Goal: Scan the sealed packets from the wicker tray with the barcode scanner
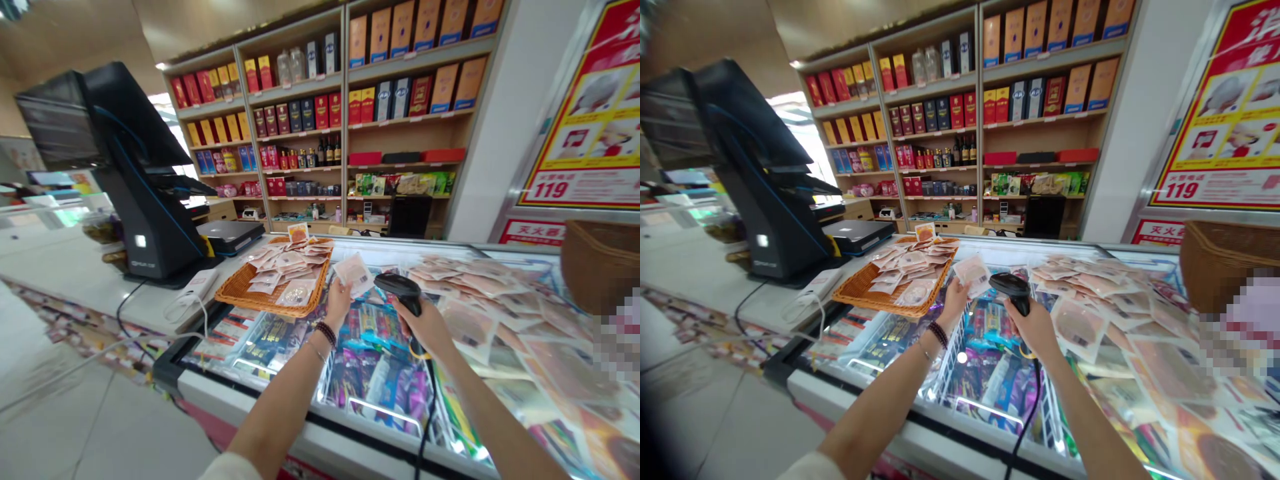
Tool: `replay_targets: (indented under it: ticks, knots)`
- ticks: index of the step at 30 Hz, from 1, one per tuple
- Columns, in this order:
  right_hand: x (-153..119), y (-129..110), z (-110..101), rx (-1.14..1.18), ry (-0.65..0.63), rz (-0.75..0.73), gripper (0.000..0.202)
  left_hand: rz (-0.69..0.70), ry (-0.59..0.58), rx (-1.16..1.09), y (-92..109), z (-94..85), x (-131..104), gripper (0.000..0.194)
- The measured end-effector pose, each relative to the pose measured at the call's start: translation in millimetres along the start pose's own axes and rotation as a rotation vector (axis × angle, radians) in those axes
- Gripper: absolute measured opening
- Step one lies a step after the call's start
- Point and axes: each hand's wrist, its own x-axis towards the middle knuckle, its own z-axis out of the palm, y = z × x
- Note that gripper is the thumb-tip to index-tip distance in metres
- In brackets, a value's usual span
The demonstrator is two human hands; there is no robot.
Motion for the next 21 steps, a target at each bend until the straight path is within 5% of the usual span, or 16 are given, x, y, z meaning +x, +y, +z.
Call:
replay_targets:
  ticks: [21]
  knots:
    - [-2.1,-5.7,-3.8,-0.126,-0.111,0.040,0.035,0.083,0.007,-0.232,3.2,-1.9,-2.2,0.043]
